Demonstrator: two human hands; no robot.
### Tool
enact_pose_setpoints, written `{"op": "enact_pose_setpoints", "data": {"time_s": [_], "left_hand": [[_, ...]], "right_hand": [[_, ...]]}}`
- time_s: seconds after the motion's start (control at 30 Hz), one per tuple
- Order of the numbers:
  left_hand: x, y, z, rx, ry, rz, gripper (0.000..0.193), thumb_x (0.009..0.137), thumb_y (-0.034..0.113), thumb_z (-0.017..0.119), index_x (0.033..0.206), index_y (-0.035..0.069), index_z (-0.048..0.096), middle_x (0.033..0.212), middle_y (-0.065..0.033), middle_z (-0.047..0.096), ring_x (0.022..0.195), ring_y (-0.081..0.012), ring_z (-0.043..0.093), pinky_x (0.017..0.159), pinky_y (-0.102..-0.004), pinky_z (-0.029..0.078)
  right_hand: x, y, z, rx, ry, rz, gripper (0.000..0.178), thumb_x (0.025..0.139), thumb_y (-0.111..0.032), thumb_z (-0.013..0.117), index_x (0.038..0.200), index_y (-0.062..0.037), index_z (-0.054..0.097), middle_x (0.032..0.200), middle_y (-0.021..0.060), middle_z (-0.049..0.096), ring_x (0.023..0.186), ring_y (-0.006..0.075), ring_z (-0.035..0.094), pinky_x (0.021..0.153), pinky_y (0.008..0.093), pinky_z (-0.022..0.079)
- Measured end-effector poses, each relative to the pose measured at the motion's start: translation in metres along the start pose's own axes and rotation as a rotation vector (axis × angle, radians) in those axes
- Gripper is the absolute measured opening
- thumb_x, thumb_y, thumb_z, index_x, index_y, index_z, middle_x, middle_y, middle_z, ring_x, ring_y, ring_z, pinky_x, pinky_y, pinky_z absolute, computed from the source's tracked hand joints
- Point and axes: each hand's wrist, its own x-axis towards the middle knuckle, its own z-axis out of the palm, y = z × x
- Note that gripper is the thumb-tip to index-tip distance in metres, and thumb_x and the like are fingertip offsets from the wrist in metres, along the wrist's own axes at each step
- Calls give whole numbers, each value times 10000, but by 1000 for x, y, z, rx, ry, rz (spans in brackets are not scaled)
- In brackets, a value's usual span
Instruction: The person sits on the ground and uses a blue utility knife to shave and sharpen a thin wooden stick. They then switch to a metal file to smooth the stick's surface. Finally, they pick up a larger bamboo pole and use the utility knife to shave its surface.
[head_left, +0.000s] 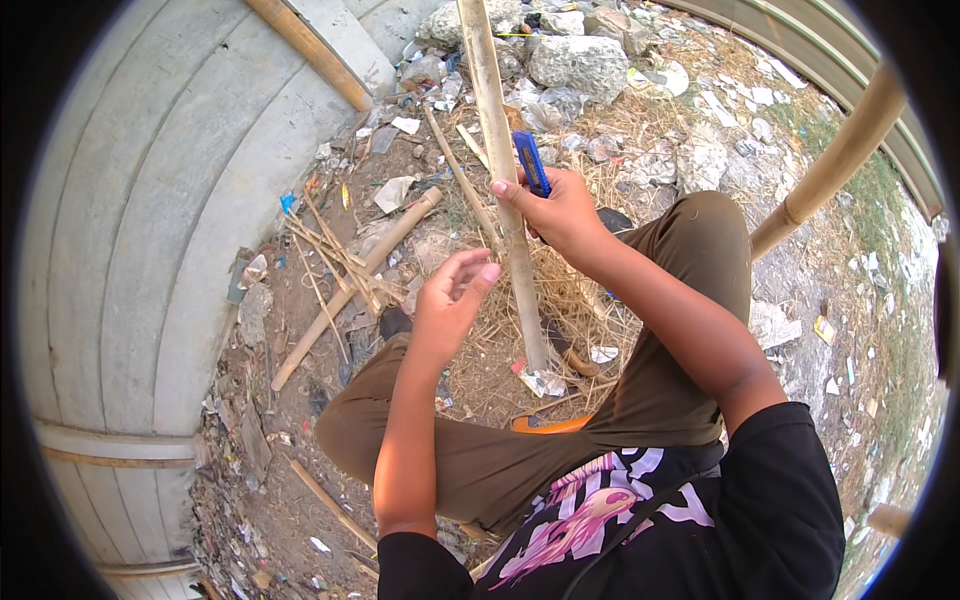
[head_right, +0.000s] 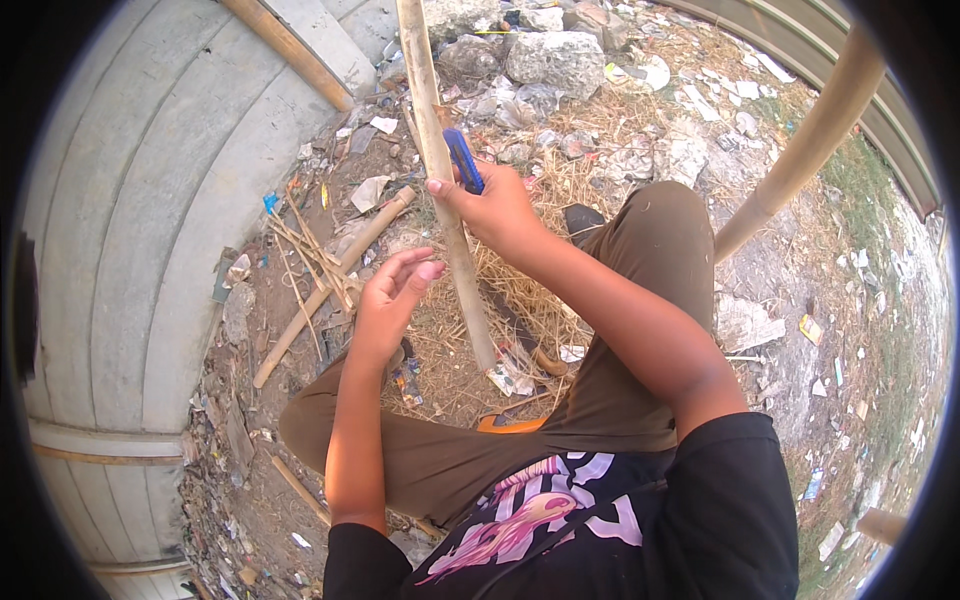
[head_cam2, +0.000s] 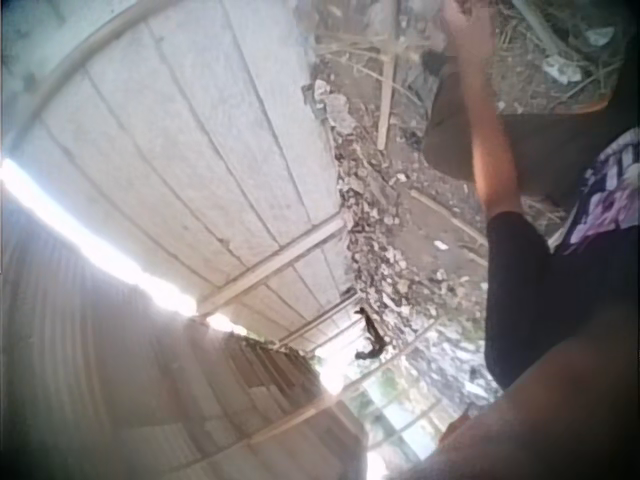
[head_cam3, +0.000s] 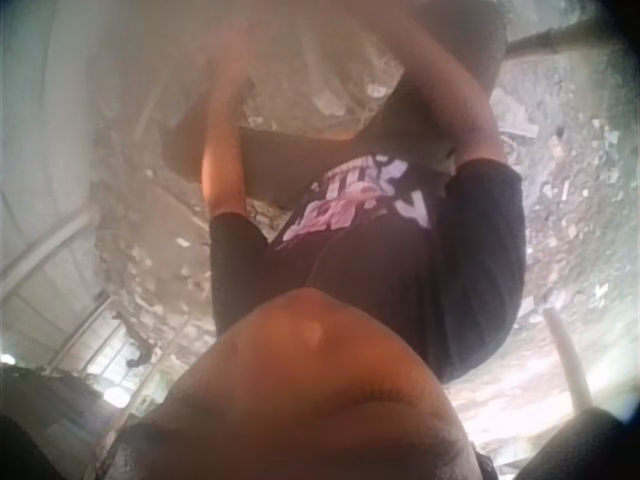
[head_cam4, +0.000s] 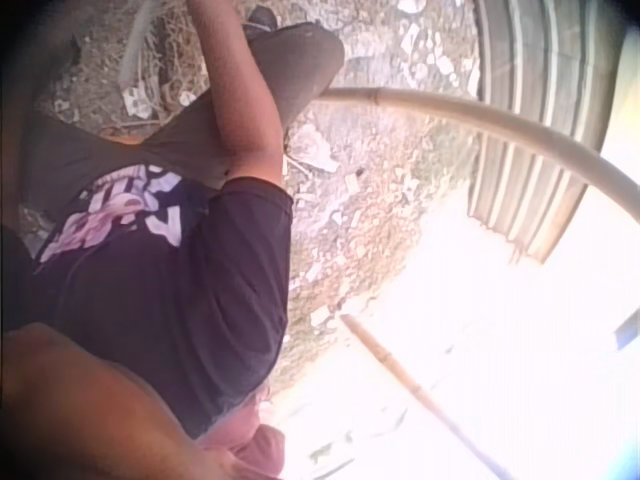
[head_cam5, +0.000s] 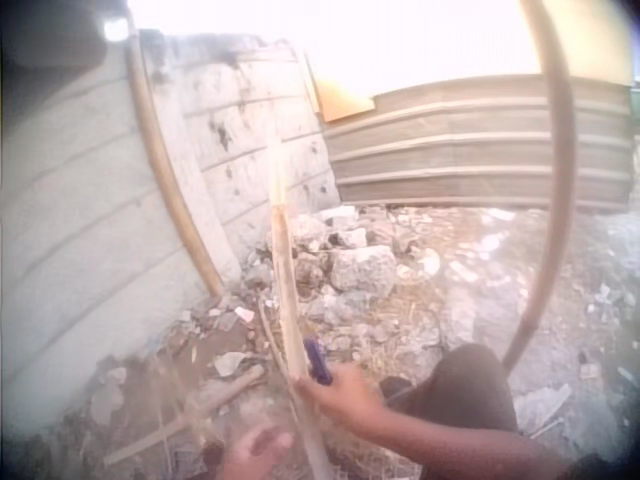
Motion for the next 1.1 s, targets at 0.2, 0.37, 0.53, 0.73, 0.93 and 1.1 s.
{"op": "enact_pose_setpoints", "data": {"time_s": [0.2, 0.37, 0.53, 0.73, 0.93, 1.1], "left_hand": [[5, -12, 15, -99, -142, -93, 299, 1021, 193, 576, 1208, -39, 552, 1078, -106, 688, 1031, -149, 650, 892, -298, 514], [3, -7, 20, -254, -133, -60, 344, 1033, 234, 522, 1263, -21, 494, 1123, -135, 657, 1041, -189, 655, 878, -337, 529], [2, 13, 21, -526, -145, -153, 428, 1015, 221, 517, 1359, 2, 387, 1184, -156, 599, 1017, -229, 664, 834, -374, 562], [-11, 26, 9, -746, -264, -230, 464, 953, 72, 478, 1396, 42, 343, 1118, -148, 582, 931, -276, 662, 756, -457, 590], [-32, 16, 9, -923, -54, -381, 469, 905, -29, 451, 1357, 76, 385, 944, -98, 526, 714, -164, 541, 617, -327, 509], [-55, 11, 4, -1062, 76, -382, 399, 877, -29, 418, 1268, 44, 432, 847, -72, 494, 597, -97, 426, 487, -238, 371]], "right_hand": [[1, -2, 3, 38, -35, 85, 299, 898, -304, 754, 961, -15, 706, 721, -16, 632, 622, 65, 542, 556, 268, 439], [-4, -6, 4, 1, -51, 73, 304, 894, -314, 757, 929, -17, 707, 695, -18, 624, 601, 66, 561, 517, 259, 438], [-16, -1, 16, 13, -137, 28, 335, 925, -339, 720, 815, -25, 680, 616, -32, 575, 540, 31, 477, 471, 244, 375], [-27, -9, 17, -334, -290, -124, 274, 935, -264, 664, 882, 2, 701, 581, 35, 585, 527, 58, 494, 486, 293, 420], [-29, 1, 13, -560, -364, -240, 328, 976, -332, 601, 984, -19, 699, 635, 112, 597, 562, 166, 554, 561, 360, 444], [-25, -1, 8, -503, -227, -178, 498, 953, -517, 573, 873, -36, 676, 631, 127, 613, 587, 298, 610, 581, 416, 466]]}}
